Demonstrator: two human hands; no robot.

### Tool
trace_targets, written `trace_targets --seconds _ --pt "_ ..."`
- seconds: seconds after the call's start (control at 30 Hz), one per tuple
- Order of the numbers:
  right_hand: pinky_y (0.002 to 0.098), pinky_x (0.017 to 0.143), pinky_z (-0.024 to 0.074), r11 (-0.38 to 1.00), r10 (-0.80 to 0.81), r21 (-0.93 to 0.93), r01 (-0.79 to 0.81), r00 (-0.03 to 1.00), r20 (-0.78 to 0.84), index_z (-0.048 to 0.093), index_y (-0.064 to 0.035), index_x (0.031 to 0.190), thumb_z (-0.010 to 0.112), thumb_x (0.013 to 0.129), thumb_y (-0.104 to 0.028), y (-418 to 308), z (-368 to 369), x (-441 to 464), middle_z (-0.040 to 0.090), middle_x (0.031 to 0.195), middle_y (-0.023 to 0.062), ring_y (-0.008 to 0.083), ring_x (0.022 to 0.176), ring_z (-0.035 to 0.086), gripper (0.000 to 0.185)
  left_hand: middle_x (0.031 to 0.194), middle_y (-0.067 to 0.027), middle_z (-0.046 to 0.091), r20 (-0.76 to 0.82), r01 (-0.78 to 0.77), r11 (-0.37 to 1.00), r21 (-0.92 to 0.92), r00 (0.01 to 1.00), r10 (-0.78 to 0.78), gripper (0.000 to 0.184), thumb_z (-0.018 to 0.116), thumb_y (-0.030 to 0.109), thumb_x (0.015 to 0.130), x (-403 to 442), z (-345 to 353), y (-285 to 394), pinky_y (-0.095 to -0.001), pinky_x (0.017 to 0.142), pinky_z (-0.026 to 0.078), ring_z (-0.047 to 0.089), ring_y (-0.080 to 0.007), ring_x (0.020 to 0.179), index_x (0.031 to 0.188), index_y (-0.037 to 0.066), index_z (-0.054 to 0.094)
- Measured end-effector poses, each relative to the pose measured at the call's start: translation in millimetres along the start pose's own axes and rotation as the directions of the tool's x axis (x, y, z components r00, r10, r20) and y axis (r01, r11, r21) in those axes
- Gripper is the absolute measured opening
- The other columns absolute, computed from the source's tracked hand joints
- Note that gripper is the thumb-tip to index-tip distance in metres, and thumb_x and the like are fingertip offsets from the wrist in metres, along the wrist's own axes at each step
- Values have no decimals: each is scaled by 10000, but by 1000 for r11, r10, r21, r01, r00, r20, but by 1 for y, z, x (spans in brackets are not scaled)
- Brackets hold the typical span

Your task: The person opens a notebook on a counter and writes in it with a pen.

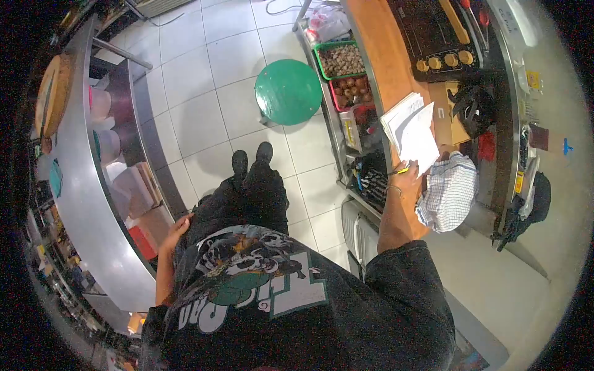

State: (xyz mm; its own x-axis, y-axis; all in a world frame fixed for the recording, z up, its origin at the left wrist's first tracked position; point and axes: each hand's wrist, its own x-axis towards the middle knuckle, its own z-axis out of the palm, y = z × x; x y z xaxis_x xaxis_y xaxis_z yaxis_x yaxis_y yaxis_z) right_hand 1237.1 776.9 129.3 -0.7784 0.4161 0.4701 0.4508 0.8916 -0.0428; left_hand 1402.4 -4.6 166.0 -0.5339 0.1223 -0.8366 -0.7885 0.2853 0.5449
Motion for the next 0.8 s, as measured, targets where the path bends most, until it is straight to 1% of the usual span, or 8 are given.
trace_targets --seconds 0.1,0.13,0.2,0.27,0.4,0.67,0.73,0.8 --pt "525 1034 454 997 67 29 -68 997 33 577 43 1346 596 989 -325 -5 -5 0 632 1273 285 460 1194 583 513 1425 -87 583 57 69 941 -332 997 -53 659 614 497 1014 7 5 -11 -324 1128 364 522 -219 1314 1498 58 524" --pt "535 1031 463 994 76 68 -80 995 63 562 79 1350 610 975 -324 -7 -7 0 605 1292 332 490 1206 570 553 1425 -87 583 53 63 943 -327 997 -48 659 614 497 1014 10 3 -13 -324 1128 364 522 -219 1314 1498 58 524" --pt "534 1042 460 994 75 76 -77 997 31 590 61 1322 609 976 -324 -5 -2 -1 612 1296 320 477 1218 571 518 1411 -81 593 102 63 959 -276 994 -36 641 627 481 1010 15 -1 -10 -326 1122 370 531 -210 1298 1488 63 540" --pt "506 1017 471 999 45 -3 -45 999 6 612 7 1306 595 990 -323 -4 1 -3 640 1273 237 432 1179 594 457 1397 -76 607 106 97 958 -270 992 -71 626 641 467 1004 18 -3 -7 -321 1122 366 537 -202 1289 1477 67 556" --pt "500 1025 471 999 17 34 -16 1000 -22 624 -15 1299 599 981 -326 3 3 -5 633 1296 224 424 1209 586 446 1386 -66 617 146 89 975 -204 987 -60 596 667 451 989 39 -16 -28 -306 1129 346 538 -192 1283 1439 66 600" --pt "536 1045 444 995 74 67 -69 995 -71 640 -19 1177 667 915 -250 -8 -3 -5 621 1335 250 439 1252 558 350 1288 -62 680 221 142 978 -150 970 -107 522 714 390 967 67 -34 2 -306 1049 432 608 -181 1168 1367 58 658" --pt "499 1125 363 985 159 54 -162 986 59 637 -74 1239 627 971 -312 -7 -3 -8 570 1461 158 378 1355 493 359 1249 -61 695 248 158 970 -185 963 -110 479 715 360 970 69 -34 11 -306 1015 461 631 -177 1123 1337 55 674" --pt "508 1128 359 972 201 101 -214 971 125 630 -83 1239 622 971 -303 -5 -4 -5 563 1471 163 373 1377 479 347 1182 -46 715 277 203 955 -218 951 -139 445 710 336 976 73 -33 19 -307 982 481 654 -177 1063 1318 52 683"
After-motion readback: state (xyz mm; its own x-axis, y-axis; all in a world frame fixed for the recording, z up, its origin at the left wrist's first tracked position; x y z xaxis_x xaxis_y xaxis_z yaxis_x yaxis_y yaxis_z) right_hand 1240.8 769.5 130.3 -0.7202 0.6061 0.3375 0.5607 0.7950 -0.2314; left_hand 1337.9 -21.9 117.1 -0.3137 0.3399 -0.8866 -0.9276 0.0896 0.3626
